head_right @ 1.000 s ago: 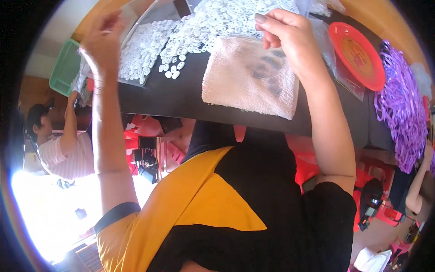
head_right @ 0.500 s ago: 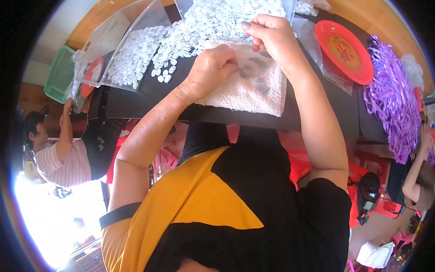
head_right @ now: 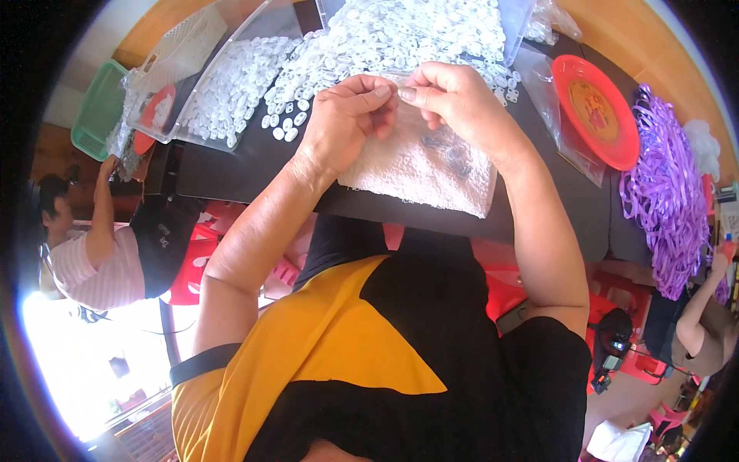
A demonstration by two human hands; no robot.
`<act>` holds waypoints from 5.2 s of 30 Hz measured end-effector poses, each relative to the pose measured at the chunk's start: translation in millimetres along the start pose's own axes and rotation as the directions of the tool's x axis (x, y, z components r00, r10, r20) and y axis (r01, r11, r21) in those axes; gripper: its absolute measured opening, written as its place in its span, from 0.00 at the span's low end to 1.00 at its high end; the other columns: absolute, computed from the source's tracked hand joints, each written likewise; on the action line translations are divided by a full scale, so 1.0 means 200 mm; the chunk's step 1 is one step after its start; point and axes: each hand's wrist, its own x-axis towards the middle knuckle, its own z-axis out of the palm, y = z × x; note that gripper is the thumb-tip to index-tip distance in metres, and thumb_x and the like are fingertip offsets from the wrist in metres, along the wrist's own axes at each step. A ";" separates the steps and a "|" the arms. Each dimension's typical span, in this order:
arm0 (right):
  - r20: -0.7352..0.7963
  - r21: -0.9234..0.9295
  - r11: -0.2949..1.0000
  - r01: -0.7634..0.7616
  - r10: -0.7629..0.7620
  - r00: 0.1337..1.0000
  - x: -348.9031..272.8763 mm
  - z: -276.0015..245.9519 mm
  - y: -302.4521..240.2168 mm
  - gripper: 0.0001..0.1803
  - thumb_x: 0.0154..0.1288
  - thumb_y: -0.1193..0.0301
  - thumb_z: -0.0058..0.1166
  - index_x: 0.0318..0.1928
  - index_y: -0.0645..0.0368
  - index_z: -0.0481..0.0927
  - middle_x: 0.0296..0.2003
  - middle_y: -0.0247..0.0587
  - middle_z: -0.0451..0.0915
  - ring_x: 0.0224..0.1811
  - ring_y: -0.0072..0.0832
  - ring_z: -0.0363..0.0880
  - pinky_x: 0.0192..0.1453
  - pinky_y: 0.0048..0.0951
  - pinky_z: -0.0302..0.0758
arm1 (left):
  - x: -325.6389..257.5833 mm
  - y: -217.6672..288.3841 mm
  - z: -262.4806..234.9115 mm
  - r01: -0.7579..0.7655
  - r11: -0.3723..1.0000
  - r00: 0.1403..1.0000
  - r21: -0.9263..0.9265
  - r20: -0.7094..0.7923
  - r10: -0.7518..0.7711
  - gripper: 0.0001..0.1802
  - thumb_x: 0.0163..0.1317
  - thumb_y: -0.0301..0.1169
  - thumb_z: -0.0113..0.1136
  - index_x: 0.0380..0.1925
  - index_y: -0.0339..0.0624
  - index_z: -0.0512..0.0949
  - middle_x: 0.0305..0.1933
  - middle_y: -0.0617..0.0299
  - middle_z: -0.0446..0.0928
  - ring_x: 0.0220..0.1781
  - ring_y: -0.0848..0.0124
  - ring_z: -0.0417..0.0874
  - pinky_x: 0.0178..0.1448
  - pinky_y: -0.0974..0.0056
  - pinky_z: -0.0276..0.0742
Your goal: Picking up and sorting or inspecting small white plastic rings at a workspace.
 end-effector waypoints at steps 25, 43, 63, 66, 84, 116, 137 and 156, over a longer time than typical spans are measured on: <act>-0.133 -0.522 0.741 0.422 -0.560 0.818 0.02 0.17 0.01 0.08 0.59 0.83 0.55 0.40 0.63 0.78 0.31 0.36 0.79 0.28 0.23 0.77 0.34 0.24 0.73 | -0.02 -0.03 -0.06 0.033 0.983 0.999 -0.179 0.026 -0.028 0.06 0.64 0.26 0.57 0.35 0.33 0.77 0.29 0.59 0.77 0.25 0.72 0.77 0.28 0.68 0.73; -0.061 -0.434 0.827 0.358 -0.424 0.904 0.02 0.14 0.08 0.07 0.59 0.83 0.52 0.38 0.63 0.76 0.30 0.41 0.79 0.30 0.31 0.79 0.37 0.28 0.74 | -0.07 0.18 -0.61 -0.086 -0.208 0.771 0.974 0.197 0.605 0.04 0.54 0.29 0.62 0.26 0.42 0.79 0.34 0.55 0.76 0.39 0.55 0.79 0.44 0.56 0.75; -0.043 -0.466 0.777 0.423 -0.498 0.866 0.01 0.14 0.05 0.05 0.56 0.82 0.51 0.34 0.62 0.73 0.28 0.43 0.77 0.29 0.38 0.78 0.34 0.33 0.73 | -0.04 0.30 -0.61 -0.019 -0.025 0.927 1.000 0.027 0.375 0.11 0.48 0.28 0.66 0.33 0.38 0.82 0.29 0.54 0.80 0.31 0.62 0.81 0.39 0.61 0.75; -0.038 -0.476 0.764 0.435 -0.513 0.858 0.01 0.13 0.06 0.05 0.56 0.82 0.51 0.34 0.62 0.73 0.28 0.43 0.77 0.29 0.39 0.78 0.34 0.33 0.73 | -0.02 0.31 -0.61 -0.021 -0.025 0.931 0.999 0.028 0.363 0.11 0.47 0.28 0.66 0.32 0.37 0.81 0.27 0.55 0.80 0.30 0.64 0.81 0.38 0.61 0.75; -0.024 -0.489 0.755 0.437 -0.513 0.858 0.01 0.14 0.05 0.05 0.56 0.81 0.52 0.34 0.61 0.73 0.28 0.42 0.77 0.30 0.39 0.79 0.34 0.33 0.73 | 0.01 0.30 -0.63 -0.010 -0.008 0.934 1.000 0.012 0.358 0.11 0.48 0.29 0.68 0.30 0.34 0.81 0.28 0.54 0.81 0.31 0.64 0.82 0.39 0.62 0.77; -0.159 0.294 0.956 -0.006 0.055 0.986 0.02 0.06 0.02 0.06 0.67 0.70 0.52 0.37 0.60 0.78 0.26 0.31 0.78 0.27 0.20 0.77 0.35 0.20 0.66 | -0.02 0.03 -0.02 -0.142 0.914 0.989 0.379 0.009 0.150 0.07 0.54 0.16 0.60 0.34 0.31 0.79 0.27 0.63 0.77 0.23 0.78 0.73 0.24 0.73 0.67; -0.457 0.022 0.955 0.297 -0.254 0.852 0.02 0.12 0.04 0.02 0.67 0.78 0.53 0.39 0.63 0.75 0.31 0.32 0.78 0.33 0.17 0.74 0.39 0.21 0.73 | -0.01 0.05 0.15 -0.116 0.957 0.992 0.265 -0.026 0.127 0.08 0.61 0.29 0.63 0.33 0.33 0.78 0.26 0.63 0.78 0.24 0.79 0.75 0.24 0.74 0.68; -0.430 0.159 0.954 0.256 -0.167 0.888 0.02 0.16 0.04 0.02 0.67 0.78 0.54 0.39 0.63 0.76 0.30 0.30 0.78 0.33 0.16 0.75 0.40 0.19 0.72 | 0.04 0.02 0.05 -0.103 0.978 0.993 0.179 -0.033 0.111 0.06 0.64 0.27 0.59 0.34 0.34 0.77 0.27 0.62 0.78 0.24 0.76 0.74 0.28 0.72 0.68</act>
